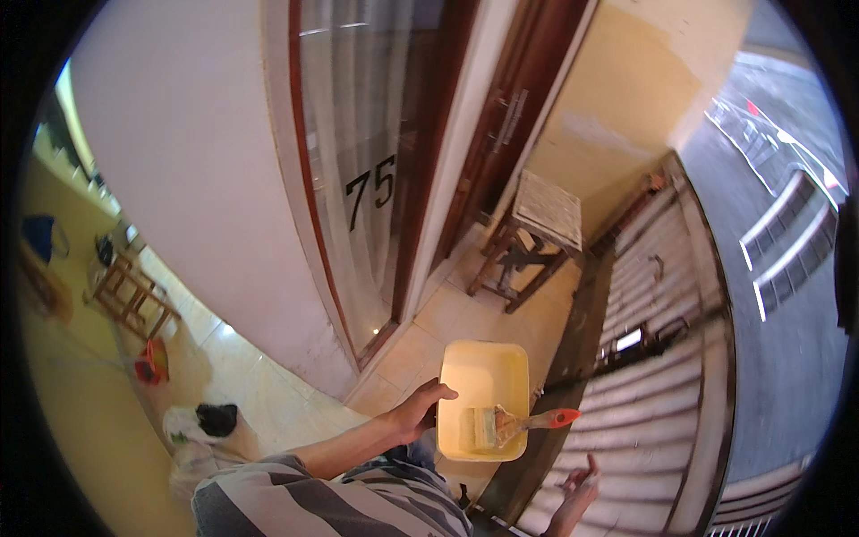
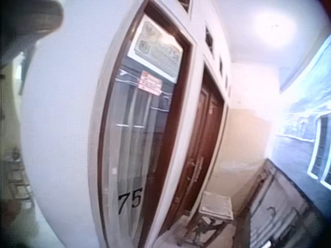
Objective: The person stirs paint in a can with a stick and paintbrush, pours paint into a plastic container, and carries the container and paintbrush outside while moving a wooden stool.
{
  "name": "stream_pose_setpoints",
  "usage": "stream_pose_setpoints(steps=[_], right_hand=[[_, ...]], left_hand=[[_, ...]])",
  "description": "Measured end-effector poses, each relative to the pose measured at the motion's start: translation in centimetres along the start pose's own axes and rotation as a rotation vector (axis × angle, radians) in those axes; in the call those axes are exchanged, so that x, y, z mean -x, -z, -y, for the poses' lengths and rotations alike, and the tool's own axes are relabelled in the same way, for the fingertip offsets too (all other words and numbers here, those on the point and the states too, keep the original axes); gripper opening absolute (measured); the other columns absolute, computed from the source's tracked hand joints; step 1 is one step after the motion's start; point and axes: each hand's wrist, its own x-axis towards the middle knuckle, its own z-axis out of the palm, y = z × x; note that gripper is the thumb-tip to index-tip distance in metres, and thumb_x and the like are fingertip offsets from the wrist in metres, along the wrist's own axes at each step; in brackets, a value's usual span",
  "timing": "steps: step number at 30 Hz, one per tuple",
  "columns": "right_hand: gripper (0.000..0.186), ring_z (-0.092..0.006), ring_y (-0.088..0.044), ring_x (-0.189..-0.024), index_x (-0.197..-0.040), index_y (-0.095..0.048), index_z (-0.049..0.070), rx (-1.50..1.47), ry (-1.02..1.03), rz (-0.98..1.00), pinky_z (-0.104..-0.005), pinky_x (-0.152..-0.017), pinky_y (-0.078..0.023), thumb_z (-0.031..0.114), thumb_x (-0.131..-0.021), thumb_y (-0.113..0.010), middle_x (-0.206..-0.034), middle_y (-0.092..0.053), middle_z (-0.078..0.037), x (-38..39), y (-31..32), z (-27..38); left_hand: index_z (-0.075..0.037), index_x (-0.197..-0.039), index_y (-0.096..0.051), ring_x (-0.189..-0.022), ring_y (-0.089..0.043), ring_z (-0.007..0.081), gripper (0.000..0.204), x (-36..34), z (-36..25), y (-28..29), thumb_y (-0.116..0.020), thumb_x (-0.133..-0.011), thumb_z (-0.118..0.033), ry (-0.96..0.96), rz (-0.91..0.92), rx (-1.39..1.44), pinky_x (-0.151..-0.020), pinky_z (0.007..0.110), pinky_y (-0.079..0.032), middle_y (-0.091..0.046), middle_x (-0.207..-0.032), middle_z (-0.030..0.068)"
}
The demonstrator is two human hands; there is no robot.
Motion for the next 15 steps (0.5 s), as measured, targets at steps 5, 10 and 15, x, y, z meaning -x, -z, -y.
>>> stream_pose_setpoints(steps=[5, 10, 15], right_hand=[[0.084, -0.0057, -0.049, -0.072, -0.143, -0.058, 0.002, -0.001, 0.47, 0.573, -0.0218, -0.066, -0.042, 0.073, -0.098, -0.049, -0.09, -0.054, 0.004, -9.4, -11.5, 8.9], [0.04, -0.0116, -0.056, -0.069, -0.116, -0.072, 0.002, 0.04, 0.458, 0.704, -0.0281, -0.065, -0.048, 0.038, -0.1, -0.068, -0.103, -0.072, -0.005, -13.7, -16.4, 10.0], [0.019, -0.0045, -0.042, -0.07, -0.096, -0.065, 0.001, 0.216, 0.615, 0.908, -0.0239, -0.06, -0.036, 0.018, -0.103, -0.068, -0.076, -0.053, 0.006, -14.5, -18.2, 15.9]], left_hand=[[-0.007, -0.145, -0.049, -0.116, -0.064, 0.021, 0.063, -5.8, 2.0, -1.4, -0.064, -0.091, -0.035, -0.192, -0.113, 0.023, -0.1, 0.039, -0.051, -0.064, -0.127, 0.0077], [-0.009, -0.14, -0.053, -0.103, -0.064, 0.0165, 0.061, -7.7, 2.8, -3.1, -0.067, -0.089, -0.038, -0.34, -0.292, 0.06, -0.084, 0.034, -0.054, -0.065, -0.118, 0.0049], [-0.008, -0.139, -0.055, -0.103, -0.064, 0.0176, 0.061, -8.8, 4.5, -4.7, -0.067, -0.089, -0.041, -0.446, -0.424, 0.165, -0.087, 0.036, -0.054, -0.065, -0.116, 0.0055]])
